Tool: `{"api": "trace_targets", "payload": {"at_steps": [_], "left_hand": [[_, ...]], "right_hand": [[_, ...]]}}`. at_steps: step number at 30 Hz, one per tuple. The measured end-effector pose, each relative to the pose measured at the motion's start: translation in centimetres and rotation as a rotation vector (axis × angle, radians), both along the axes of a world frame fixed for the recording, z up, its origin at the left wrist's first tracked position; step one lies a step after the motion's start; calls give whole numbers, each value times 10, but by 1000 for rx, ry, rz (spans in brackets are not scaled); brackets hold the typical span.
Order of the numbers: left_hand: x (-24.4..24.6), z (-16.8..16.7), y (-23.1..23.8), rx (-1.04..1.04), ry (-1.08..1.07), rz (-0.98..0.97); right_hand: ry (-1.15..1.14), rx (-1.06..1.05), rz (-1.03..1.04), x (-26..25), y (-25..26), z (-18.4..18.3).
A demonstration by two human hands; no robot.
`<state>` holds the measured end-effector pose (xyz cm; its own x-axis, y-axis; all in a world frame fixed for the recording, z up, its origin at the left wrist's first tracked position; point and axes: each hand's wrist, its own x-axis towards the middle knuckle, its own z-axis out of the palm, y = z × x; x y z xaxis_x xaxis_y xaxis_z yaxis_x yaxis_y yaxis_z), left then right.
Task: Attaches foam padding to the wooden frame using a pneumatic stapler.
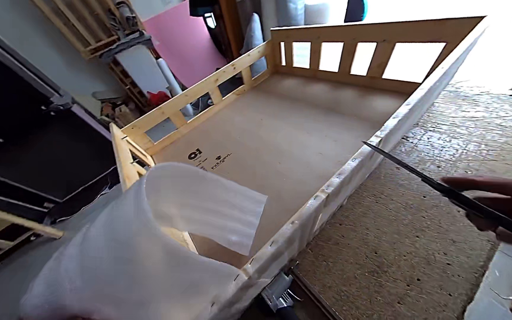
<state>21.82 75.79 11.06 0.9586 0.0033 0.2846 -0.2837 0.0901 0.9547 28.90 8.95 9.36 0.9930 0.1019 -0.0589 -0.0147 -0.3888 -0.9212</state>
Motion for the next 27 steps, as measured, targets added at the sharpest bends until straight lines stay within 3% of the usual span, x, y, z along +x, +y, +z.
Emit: {"api": "trace_targets", "payload": {"at_steps": [4,10,16,22,27], "left_hand": [[4,31,-42,-24,79,36],[16,26,-47,-150,84,187],[16,28,-50,-191,155,310],[14,33,-51,-242,208,291],[11,35,-53,-277,228,274]], "right_hand": [[-543,-268,612,59,66,15],[-352,-297,1028,108,177,23],[-85,-274,1147,118,237,25],[-103,-264,1172,117,250,21],[-310,-202,1162,106,265,10]]}}
